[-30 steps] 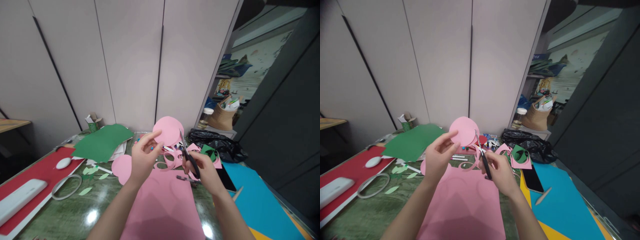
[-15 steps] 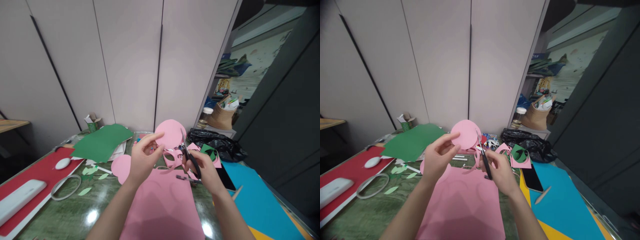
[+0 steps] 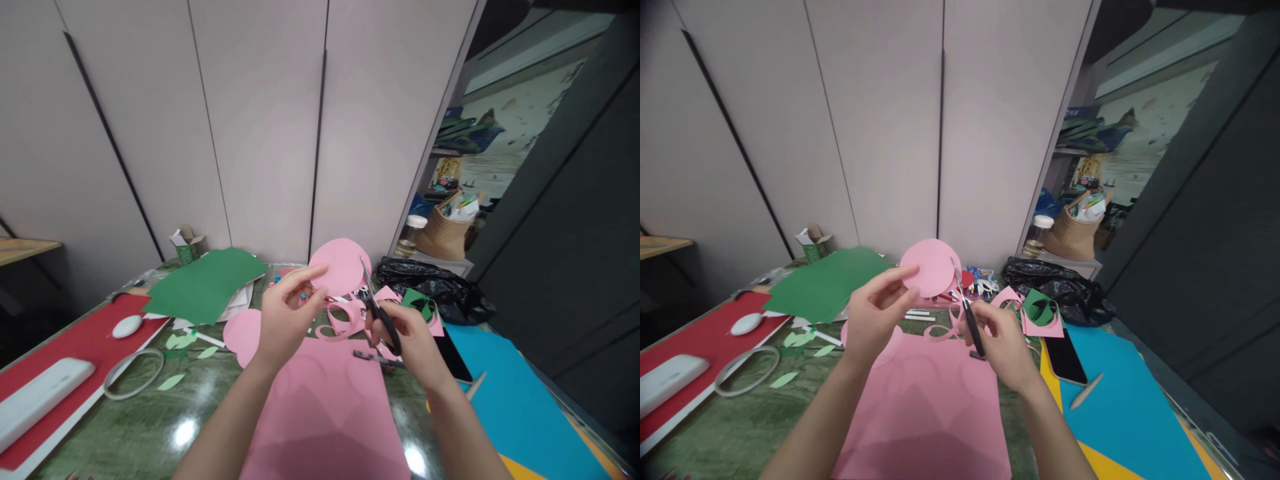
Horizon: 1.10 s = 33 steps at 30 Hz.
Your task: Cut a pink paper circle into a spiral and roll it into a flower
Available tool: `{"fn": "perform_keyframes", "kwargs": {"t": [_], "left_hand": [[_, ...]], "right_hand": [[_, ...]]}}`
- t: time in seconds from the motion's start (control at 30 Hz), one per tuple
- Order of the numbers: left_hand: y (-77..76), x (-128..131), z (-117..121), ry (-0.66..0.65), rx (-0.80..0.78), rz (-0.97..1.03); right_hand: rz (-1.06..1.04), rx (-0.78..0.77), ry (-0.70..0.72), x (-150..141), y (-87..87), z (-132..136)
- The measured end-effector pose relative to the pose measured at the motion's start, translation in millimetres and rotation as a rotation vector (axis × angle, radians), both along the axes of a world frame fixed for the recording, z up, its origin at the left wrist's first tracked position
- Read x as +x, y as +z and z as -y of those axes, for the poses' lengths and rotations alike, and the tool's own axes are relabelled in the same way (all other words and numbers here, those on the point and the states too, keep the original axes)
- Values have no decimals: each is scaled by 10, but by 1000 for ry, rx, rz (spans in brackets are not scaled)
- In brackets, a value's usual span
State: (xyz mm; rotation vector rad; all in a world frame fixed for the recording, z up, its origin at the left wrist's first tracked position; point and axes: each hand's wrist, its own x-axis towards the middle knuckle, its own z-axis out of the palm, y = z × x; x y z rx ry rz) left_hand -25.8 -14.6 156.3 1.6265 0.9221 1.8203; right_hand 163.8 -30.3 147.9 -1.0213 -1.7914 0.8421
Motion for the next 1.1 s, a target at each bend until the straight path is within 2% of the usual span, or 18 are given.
{"fn": "perform_keyframes", "kwargs": {"t": [0.43, 0.8, 1.1], "left_hand": [[21, -17, 1, 49, 22, -2], [-2, 28, -6, -42, -9, 93], [-1, 8, 2, -70, -25, -31]], "right_hand": [[14, -19, -7, 3, 29, 5], [-6, -42, 6, -6, 7, -8], [9, 18, 33, 18, 12, -15]]}}
